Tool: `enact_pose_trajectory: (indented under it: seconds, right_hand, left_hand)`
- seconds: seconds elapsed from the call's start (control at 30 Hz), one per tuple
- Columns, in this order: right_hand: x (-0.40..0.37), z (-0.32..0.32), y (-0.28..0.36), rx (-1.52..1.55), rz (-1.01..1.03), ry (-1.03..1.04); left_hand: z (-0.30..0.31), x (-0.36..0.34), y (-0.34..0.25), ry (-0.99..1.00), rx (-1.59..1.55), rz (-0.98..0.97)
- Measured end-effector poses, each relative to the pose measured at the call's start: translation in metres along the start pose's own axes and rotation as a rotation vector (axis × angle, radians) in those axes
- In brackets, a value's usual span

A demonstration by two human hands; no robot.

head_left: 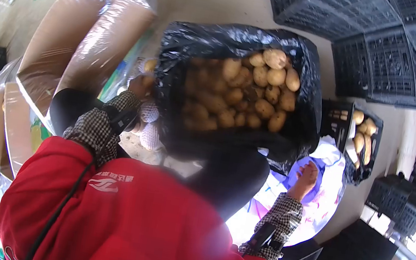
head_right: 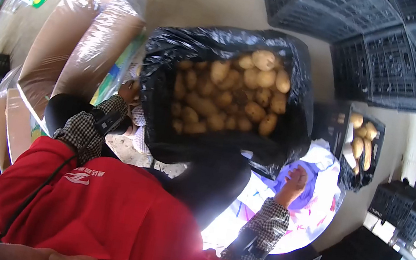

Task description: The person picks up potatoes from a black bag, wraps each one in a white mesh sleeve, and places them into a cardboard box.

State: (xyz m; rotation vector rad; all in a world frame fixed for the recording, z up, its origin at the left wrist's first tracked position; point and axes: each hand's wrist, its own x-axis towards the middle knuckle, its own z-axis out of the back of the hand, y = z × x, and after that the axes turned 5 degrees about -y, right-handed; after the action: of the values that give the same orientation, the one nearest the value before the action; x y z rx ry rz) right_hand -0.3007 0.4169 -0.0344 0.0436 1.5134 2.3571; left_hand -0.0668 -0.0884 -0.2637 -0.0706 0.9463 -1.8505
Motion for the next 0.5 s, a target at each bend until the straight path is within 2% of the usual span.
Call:
enact_pose_trajectory:
  seconds: [0.07,0.1,0.17,0.23,0.3,0.33,0.37,0.4,0.47,0.5]
  right_hand:
    - [0.016,0.027,-0.060,-0.316,0.195,0.063]
    - [0.024,0.033,-0.082,-0.468,0.295,0.108]
    - [0.032,0.032,-0.112,-0.691,0.302,0.208]
    - [0.035,0.027,-0.129,-0.846,0.288,0.292]
    - [0.031,0.015,-0.133,-0.946,0.251,0.371]
    - [0.039,0.007,-0.130,-0.842,-0.047,0.499]
    - [0.043,0.008,-0.144,-0.902,-0.036,0.504]
    - [0.047,0.007,-0.162,-0.962,-0.025,0.508]
    - [0.050,0.006,-0.178,-0.840,-0.018,0.448]
    - [0.051,0.005,-0.181,-0.664,-0.019,0.385]
  left_hand:
    - [0.006,-0.015,-0.028,0.074,0.563,-0.248]
    - [0.001,-0.009,-0.016,0.090,0.471,-0.218]
    - [0.008,0.015,0.037,0.106,0.298,-0.154]
    - [0.051,0.046,0.025,0.207,0.757,-0.706]
    - [0.088,0.020,-0.060,-0.065,0.117,0.086]
    - [0.101,0.002,-0.093,-0.126,-0.115,-0.081]
    - [0.111,-0.017,-0.124,-0.182,-0.349,-0.246]
    - [0.120,-0.043,-0.163,-0.171,-0.267,-0.420]
    - [0.117,-0.086,-0.232,-0.141,-0.103,-0.768]
    - [0.100,-0.089,-0.245,-0.024,0.014,-0.847]
